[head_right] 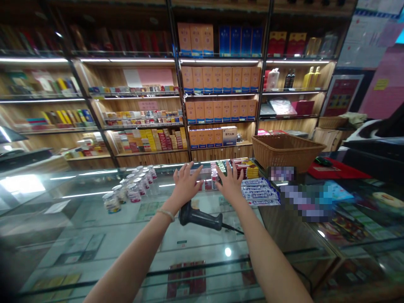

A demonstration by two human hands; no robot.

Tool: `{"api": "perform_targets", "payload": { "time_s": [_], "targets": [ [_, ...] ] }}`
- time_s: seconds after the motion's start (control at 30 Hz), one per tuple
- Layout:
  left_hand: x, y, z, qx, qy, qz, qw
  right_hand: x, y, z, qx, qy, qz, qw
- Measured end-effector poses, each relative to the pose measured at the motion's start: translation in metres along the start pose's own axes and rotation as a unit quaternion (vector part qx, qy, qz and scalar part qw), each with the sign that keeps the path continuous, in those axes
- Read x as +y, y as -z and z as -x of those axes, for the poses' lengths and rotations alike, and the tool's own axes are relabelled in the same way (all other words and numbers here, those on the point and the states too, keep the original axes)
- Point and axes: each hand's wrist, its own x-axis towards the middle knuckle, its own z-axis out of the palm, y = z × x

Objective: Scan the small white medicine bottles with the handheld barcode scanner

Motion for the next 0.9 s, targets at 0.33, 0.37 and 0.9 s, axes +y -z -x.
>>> {"api": "perform_targets", "payload": {
  "time_s": [0.33, 0.37, 0.9],
  "targets": [
    [0.017, -0.015, -0.020, -0.103, -0.054, -0.015, 0.993, 0.004, -0.004, -0.001, -0.021, -0.004, -0.012, 1.000],
    [0.018, -0.016, -0.021, -0.106, -0.058, -0.018, 0.992, 0.004, -0.004, -0.001, -0.022, -0.005, -0.012, 1.000],
    [0.021, -0.006, -0.024, -0.109, -0.059, 0.009, 0.992, 0.003, -0.003, -0.003, -0.009, -0.026, -0.082, 0.996]
  ]
}}
